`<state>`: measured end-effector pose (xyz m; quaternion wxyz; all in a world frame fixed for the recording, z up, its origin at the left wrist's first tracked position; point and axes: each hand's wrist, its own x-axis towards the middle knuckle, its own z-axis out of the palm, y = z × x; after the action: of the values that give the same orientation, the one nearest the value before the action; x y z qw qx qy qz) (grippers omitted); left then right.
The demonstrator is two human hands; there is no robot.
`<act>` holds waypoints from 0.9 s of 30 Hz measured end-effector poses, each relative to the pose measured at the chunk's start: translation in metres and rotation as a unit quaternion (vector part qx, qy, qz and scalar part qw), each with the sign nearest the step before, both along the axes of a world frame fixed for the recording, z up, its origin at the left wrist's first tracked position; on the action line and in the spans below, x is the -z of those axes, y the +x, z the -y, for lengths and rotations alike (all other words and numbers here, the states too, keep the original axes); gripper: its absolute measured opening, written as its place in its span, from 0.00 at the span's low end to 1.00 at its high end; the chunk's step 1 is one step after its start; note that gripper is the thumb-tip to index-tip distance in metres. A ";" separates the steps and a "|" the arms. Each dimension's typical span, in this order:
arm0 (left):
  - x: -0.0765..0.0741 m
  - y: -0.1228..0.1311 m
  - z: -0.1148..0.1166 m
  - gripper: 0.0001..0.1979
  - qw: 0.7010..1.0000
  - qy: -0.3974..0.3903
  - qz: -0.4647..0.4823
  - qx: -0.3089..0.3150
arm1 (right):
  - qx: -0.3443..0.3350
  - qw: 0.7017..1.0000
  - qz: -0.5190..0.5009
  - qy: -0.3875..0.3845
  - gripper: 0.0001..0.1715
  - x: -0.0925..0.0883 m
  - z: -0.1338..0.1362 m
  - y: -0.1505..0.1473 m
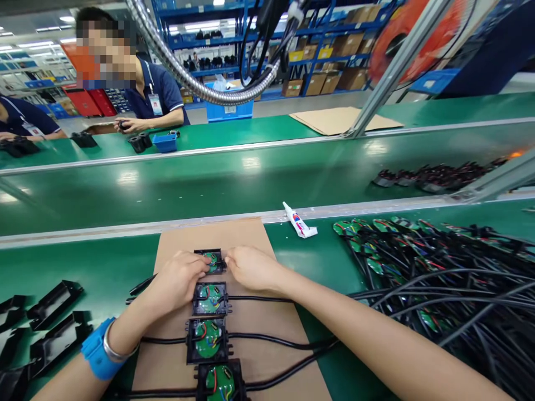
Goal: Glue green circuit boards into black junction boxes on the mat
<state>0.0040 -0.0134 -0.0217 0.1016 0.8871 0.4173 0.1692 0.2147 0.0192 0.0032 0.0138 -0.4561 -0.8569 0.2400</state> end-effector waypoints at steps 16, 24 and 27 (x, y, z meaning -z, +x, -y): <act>-0.008 0.001 0.002 0.10 0.998 -0.023 -0.044 -0.033 | -0.080 0.995 0.020 -0.062 0.21 -0.011 -0.021 -0.007; -0.004 0.003 0.000 0.20 0.998 -0.016 -0.058 0.008 | -0.080 0.988 0.129 -0.038 0.18 -0.018 -0.017 -0.017; -0.004 0.005 -0.001 0.20 0.998 -0.023 -0.066 0.005 | -0.097 0.982 0.156 -0.037 0.16 -0.020 -0.019 -0.021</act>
<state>0.0090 -0.0121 -0.0173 0.0954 0.8957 0.4225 0.1005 0.1937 0.0384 0.0233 -0.1603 -0.4025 -0.8793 0.1980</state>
